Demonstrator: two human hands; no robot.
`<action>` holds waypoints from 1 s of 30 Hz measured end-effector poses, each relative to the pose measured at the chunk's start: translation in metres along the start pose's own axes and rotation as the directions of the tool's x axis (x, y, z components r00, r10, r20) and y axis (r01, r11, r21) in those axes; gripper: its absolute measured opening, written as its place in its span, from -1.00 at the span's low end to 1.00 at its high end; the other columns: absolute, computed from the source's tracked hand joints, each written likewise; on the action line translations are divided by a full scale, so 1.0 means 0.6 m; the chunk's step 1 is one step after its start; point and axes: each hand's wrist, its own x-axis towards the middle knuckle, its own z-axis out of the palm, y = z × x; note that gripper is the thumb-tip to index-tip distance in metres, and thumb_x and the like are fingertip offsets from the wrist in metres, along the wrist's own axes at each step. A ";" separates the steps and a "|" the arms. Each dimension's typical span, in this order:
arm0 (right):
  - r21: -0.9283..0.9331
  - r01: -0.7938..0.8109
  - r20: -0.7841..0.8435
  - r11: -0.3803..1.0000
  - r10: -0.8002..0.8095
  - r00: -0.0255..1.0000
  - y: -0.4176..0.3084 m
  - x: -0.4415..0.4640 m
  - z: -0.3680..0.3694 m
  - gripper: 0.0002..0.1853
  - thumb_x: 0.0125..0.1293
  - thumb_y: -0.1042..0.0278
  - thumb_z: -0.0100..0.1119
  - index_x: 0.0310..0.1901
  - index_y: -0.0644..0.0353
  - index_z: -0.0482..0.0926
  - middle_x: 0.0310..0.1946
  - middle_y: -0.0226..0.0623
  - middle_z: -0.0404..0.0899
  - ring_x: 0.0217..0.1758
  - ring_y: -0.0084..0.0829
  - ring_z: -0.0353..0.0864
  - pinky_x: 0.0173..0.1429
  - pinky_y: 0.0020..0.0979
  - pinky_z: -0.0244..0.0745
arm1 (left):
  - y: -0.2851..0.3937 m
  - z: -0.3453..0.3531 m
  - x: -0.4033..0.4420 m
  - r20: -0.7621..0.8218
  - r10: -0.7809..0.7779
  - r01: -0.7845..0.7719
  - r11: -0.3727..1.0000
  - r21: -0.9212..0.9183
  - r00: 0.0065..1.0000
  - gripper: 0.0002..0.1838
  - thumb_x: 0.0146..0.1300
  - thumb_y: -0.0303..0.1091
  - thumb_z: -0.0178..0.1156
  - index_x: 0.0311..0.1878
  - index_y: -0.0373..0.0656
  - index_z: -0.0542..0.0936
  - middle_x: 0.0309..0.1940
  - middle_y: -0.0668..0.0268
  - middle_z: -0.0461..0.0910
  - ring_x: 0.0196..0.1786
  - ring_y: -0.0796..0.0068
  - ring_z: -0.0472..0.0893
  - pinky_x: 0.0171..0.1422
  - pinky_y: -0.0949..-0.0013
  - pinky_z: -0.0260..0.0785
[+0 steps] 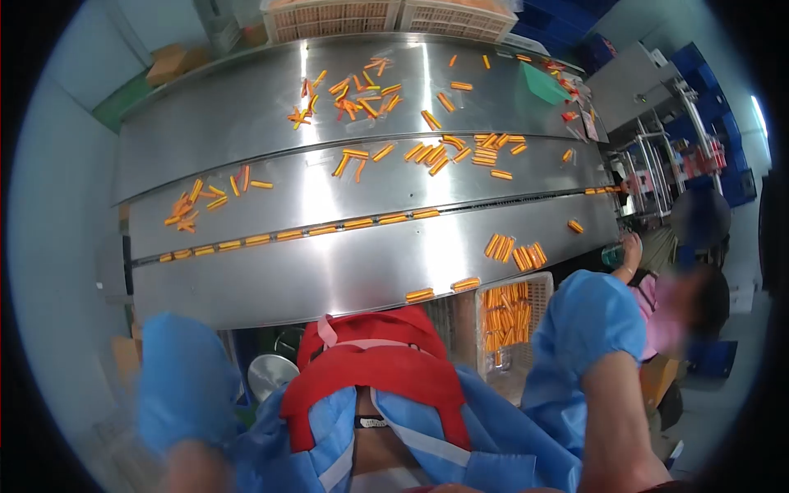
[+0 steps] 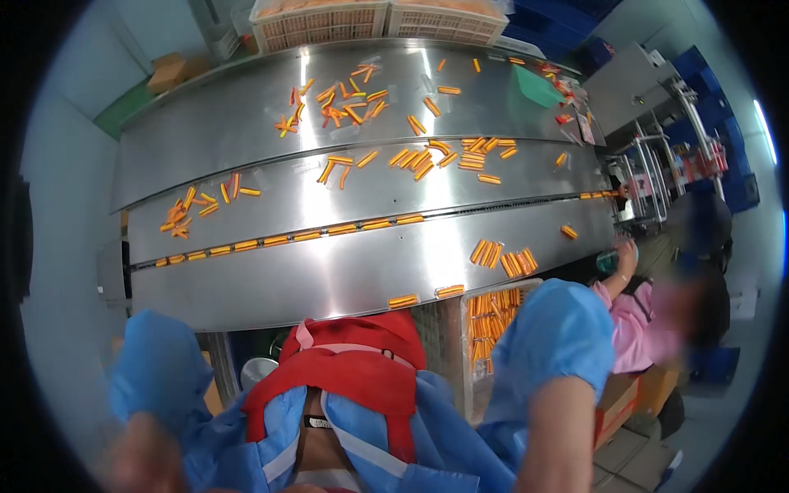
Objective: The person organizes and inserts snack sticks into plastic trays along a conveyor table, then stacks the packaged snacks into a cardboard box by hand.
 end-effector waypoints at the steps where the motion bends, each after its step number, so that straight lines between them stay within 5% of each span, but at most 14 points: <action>1: 0.018 -0.025 -0.001 1.000 0.025 1.000 0.024 -0.047 0.014 -0.83 0.37 0.50 0.00 -0.42 0.27 0.42 -0.52 -0.33 0.43 -0.39 -0.40 0.41 -0.20 -0.35 0.34 | -0.005 0.018 -0.007 0.002 0.005 -0.005 0.998 0.064 1.000 -0.75 0.40 -0.44 0.12 0.10 -0.24 0.58 0.17 0.16 0.56 0.24 0.36 0.47 0.36 0.24 0.33; 3: 0.064 -0.016 -0.198 0.998 0.028 0.980 0.078 -0.156 0.041 -0.72 0.52 0.22 -0.09 -0.17 0.31 0.41 -0.16 -0.01 0.58 -0.20 -0.20 0.53 -0.04 -0.25 0.46 | -0.037 0.064 -0.036 -0.066 0.035 -0.026 0.992 0.122 0.997 -0.75 0.43 -0.40 0.11 0.11 -0.21 0.58 0.13 0.16 0.57 0.20 0.38 0.49 0.30 0.26 0.35; 7: -0.169 -0.059 -0.152 0.984 0.034 0.988 0.130 -0.388 0.026 -0.77 0.47 0.12 0.00 -0.12 0.05 0.57 -0.21 -0.33 0.62 -0.10 -0.33 0.57 0.03 -0.13 0.47 | -0.132 0.124 -0.146 -0.347 0.160 -0.031 0.937 0.348 0.924 -0.79 0.44 -0.25 0.13 0.05 -0.02 0.61 -0.11 0.31 0.64 -0.13 0.48 0.56 -0.08 0.39 0.43; 8: -0.232 -0.085 -0.144 0.969 0.052 0.988 0.144 -0.455 0.026 -0.78 0.46 0.11 0.02 -0.15 0.00 0.62 -0.27 -0.41 0.63 -0.09 -0.37 0.57 0.03 -0.11 0.47 | -0.134 0.120 -0.221 -0.341 -0.094 0.177 0.959 0.220 0.935 -0.78 0.39 -0.30 0.16 0.05 -0.10 0.59 -0.12 0.24 0.62 -0.10 0.41 0.56 -0.03 0.35 0.42; 9: -0.377 -0.307 0.288 0.874 0.426 0.858 0.175 -0.532 0.009 -0.83 0.38 0.33 0.09 -0.12 0.12 0.64 -0.31 -0.34 0.62 -0.17 -0.36 0.57 -0.06 -0.26 0.46 | -0.136 0.116 -0.296 -0.310 -0.360 0.407 0.907 0.103 0.880 -0.76 0.35 -0.35 0.19 0.04 -0.17 0.57 -0.12 0.16 0.60 -0.07 0.33 0.56 0.02 0.31 0.41; 10: -0.448 -0.556 0.466 0.700 0.714 0.523 0.214 -0.615 0.007 -0.85 0.27 0.46 0.18 -0.13 0.18 0.63 -0.30 -0.26 0.61 -0.19 -0.28 0.58 -0.04 -0.25 0.47 | -0.138 0.113 -0.371 -0.261 -0.583 0.609 0.793 0.022 0.769 -0.73 0.31 -0.40 0.22 0.04 -0.25 0.55 -0.13 0.09 0.58 -0.03 0.26 0.56 0.07 0.27 0.40; 11: -0.646 -0.607 0.538 0.463 0.840 0.069 0.253 -0.699 0.005 -0.80 0.17 0.59 0.27 -0.15 0.24 0.63 -0.30 -0.18 0.60 -0.21 -0.20 0.60 -0.01 -0.24 0.49 | -0.128 0.079 -0.410 0.130 -0.938 0.842 0.345 0.416 0.321 -0.63 0.28 -0.43 0.22 0.15 -0.27 0.51 -0.02 0.03 0.57 0.04 0.27 0.56 0.22 0.27 0.34; 12: -0.673 -0.723 0.463 0.159 0.853 -0.243 0.278 -0.794 -0.009 -0.73 0.19 0.55 0.28 -0.05 0.24 0.63 -0.30 -0.17 0.60 -0.18 -0.21 0.62 -0.03 -0.31 0.50 | -0.175 0.096 -0.413 0.278 -0.925 0.764 -0.020 0.645 -0.258 -0.45 0.25 -0.38 0.27 0.30 -0.28 0.42 0.09 -0.03 0.54 0.12 0.12 0.55 0.27 0.21 0.32; 13: -0.809 -0.588 0.371 -0.002 0.774 -0.514 0.286 -0.921 -0.061 -0.68 0.19 0.47 0.31 0.01 0.24 0.63 -0.24 -0.10 0.61 -0.14 -0.18 0.64 -0.03 -0.34 0.53 | -0.151 0.044 -0.489 0.417 -0.801 0.638 0.058 0.768 -0.429 -0.40 0.24 -0.36 0.28 0.33 -0.28 0.38 0.15 -0.07 0.50 0.19 0.04 0.51 0.31 0.17 0.31; 14: -0.849 -0.524 0.300 -0.067 0.755 -0.583 0.284 -1.036 -0.097 -0.64 0.18 0.42 0.34 0.03 0.24 0.61 -0.19 -0.07 0.60 -0.12 -0.13 0.64 -0.01 -0.29 0.53 | -0.120 -0.008 -0.557 0.495 -0.633 0.508 0.180 0.842 -0.596 -0.36 0.23 -0.34 0.30 0.36 -0.28 0.35 0.21 -0.12 0.47 0.26 -0.04 0.48 0.34 0.14 0.30; 16: -0.900 -0.431 0.196 -0.067 0.820 -0.537 0.266 -1.167 -0.121 -0.55 0.14 0.32 0.40 0.08 0.24 0.59 -0.09 0.01 0.57 -0.05 -0.03 0.61 0.04 -0.19 0.52 | -0.141 0.010 -0.571 0.069 -0.094 0.093 -0.293 0.952 -0.993 -0.28 0.22 -0.30 0.33 0.42 -0.25 0.29 0.34 -0.10 0.38 0.39 -0.11 0.34 0.44 0.13 0.21; 20: -0.980 -0.198 0.082 0.016 0.941 -0.327 0.241 -1.233 -0.060 -0.51 0.20 0.18 0.38 0.12 0.23 0.58 -0.03 0.02 0.50 0.03 0.00 0.50 0.08 -0.13 0.49 | -0.137 0.024 -0.611 0.339 -0.556 0.536 -0.238 0.810 -0.759 -0.34 0.26 -0.29 0.30 0.39 -0.22 0.34 0.32 -0.07 0.40 0.39 -0.05 0.36 0.43 0.16 0.23; 27: -0.949 -0.313 0.000 -0.031 0.995 -0.100 0.207 -1.263 -0.036 -0.66 0.17 0.46 0.34 0.02 0.25 0.64 -0.11 -0.10 0.46 0.00 -0.10 0.45 0.05 -0.19 0.43 | -0.234 0.127 -0.685 0.427 -0.583 0.617 -0.167 0.769 -0.691 -0.42 0.30 -0.31 0.26 0.37 -0.18 0.40 0.27 -0.02 0.47 0.32 -0.03 0.44 0.41 0.18 0.24; 30: -0.920 -0.391 0.044 -0.031 0.983 -0.180 0.217 -1.247 -0.053 -0.72 0.24 0.44 0.30 -0.02 0.30 0.66 -0.23 -0.17 0.55 -0.17 -0.22 0.57 -0.06 -0.23 0.49 | -0.276 0.210 -0.717 0.571 -0.477 0.744 -0.421 0.519 -0.669 -0.51 0.38 -0.27 0.21 0.33 -0.17 0.46 0.18 0.11 0.57 0.22 0.22 0.54 0.28 0.28 0.37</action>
